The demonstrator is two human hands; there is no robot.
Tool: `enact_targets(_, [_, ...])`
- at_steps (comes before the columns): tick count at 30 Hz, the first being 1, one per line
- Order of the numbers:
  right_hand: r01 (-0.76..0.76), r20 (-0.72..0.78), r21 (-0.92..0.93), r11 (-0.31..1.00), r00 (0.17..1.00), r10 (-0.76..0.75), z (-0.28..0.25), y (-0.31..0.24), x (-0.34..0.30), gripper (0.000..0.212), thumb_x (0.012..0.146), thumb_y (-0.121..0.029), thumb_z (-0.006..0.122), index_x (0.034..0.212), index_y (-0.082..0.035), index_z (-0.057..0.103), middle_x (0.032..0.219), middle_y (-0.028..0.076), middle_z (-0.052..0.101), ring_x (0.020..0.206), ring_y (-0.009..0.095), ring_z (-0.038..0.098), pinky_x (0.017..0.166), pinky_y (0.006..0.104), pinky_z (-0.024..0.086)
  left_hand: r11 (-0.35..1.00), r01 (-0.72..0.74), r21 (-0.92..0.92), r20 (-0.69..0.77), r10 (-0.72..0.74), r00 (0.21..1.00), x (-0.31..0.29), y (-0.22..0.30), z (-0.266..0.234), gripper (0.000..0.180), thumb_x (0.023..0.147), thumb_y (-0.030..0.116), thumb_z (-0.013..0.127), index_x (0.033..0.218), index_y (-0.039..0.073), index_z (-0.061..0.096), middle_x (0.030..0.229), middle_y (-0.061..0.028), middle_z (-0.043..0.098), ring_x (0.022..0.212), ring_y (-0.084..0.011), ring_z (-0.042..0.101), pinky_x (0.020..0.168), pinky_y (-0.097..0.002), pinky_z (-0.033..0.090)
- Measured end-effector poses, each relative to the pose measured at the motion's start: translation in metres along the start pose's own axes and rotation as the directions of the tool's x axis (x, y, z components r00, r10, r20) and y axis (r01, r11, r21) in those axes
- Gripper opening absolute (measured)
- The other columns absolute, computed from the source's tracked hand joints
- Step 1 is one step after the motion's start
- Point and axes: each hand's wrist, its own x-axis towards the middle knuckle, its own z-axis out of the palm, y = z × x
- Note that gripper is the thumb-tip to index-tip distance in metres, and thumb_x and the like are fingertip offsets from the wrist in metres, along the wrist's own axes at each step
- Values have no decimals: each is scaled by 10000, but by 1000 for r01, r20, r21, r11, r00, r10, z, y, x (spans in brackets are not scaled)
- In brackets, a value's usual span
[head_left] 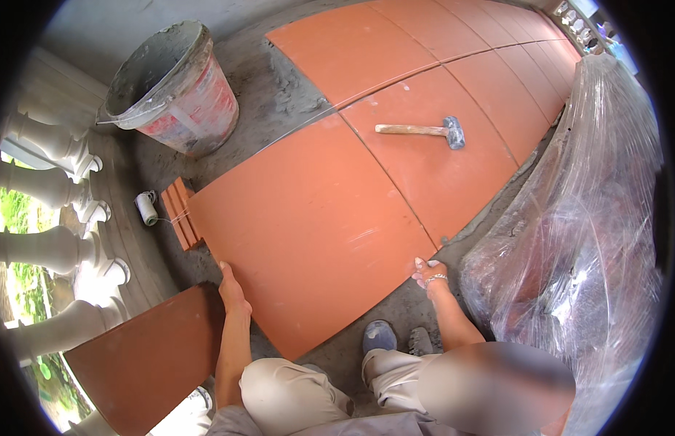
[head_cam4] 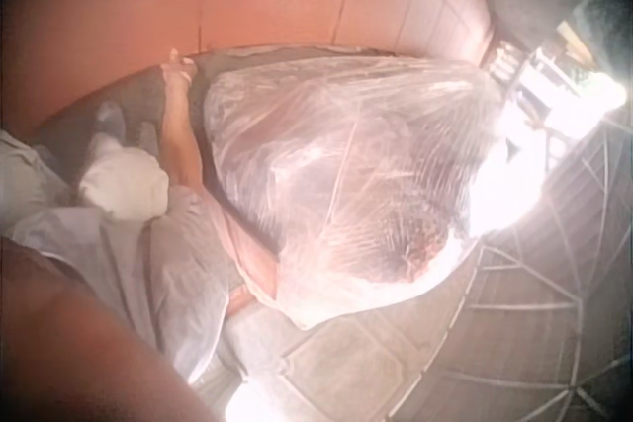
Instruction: The person spreads cement on the floor using a trowel, then places a terracotta tile and taps it with a hammer to secure it. The person retrieves additional tiles from a nearby stack and continues the installation process.
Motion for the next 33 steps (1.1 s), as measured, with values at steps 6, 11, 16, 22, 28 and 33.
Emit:
enact_targets(6, [-22, 0, -31, 999, 1000, 22, -1, 3, 5, 352, 868, -280, 726, 1021, -33, 527, 804, 50, 642, 624, 143, 641, 484, 268, 460, 1000, -15, 13, -25, 15, 1000, 14, -6, -1, 726, 975, 501, 476, 1367, -106, 409, 1423, -165, 443, 1277, -251, 453, 1070, -360, 360])
enact_targets(11, [-14, -2, -87, 996, 1000, 14, -3, 4, 10, 407, 848, -336, 741, 1040, -47, 527, 818, 56, 655, 630, 154, 636, 508, 267, 458, 991, -11, 132, -123, 27, 992, 19, -11, -8, 727, 938, 518, 534, 1287, -119, 501, 1372, -177, 494, 1253, -237, 467, 1054, -360, 362])
enact_targets(16, [1, -18, -138, 990, 1000, -4, -3, 7, 19, 377, 860, -361, 721, 1011, -64, 545, 795, 51, 658, 624, 159, 632, 503, 292, 456, 992, 33, 126, -23, -30, 999, 18, -4, -16, 732, 941, 518, 524, 1300, -120, 487, 1383, -210, 479, 1276, -252, 456, 1051, -371, 369])
enact_targets(22, [12, -19, -256, 967, 1000, -18, -11, 3, 20, 341, 868, -373, 706, 952, -72, 571, 708, 42, 643, 537, 156, 604, 476, 300, 448, 988, 55, 145, -15, -54, 998, 22, -3, -18, 771, 941, 520, 517, 1316, -149, 444, 1375, -250, 473, 1269, -302, 473, 1037, -376, 390])
enact_targets(28, [481, 353, -779, 401, 866, -353, 23, -60, -24, 312, 861, -332, 697, 832, -42, 585, 641, 70, 632, 503, 226, 604, 509, 358, 489, 981, 32, 191, -15, -29, 999, 40, -11, -33, 814, 922, 551, 521, 1289, -173, 450, 1321, -294, 497, 1227, -308, 508, 997, -365, 423])
enact_targets(33, [931, 976, -218, -293, 215, -44, 136, -105, -130, 276, 914, -351, 585, 1011, -101, 648, 1126, 156, 639, 962, 327, 654, 805, 442, 528, 969, 0, 247, 0, 0, 1000, 46, -14, -46, 795, 918, 596, 484, 1134, -167, 545, 1154, -257, 585, 1070, -275, 562, 895, -369, 453])
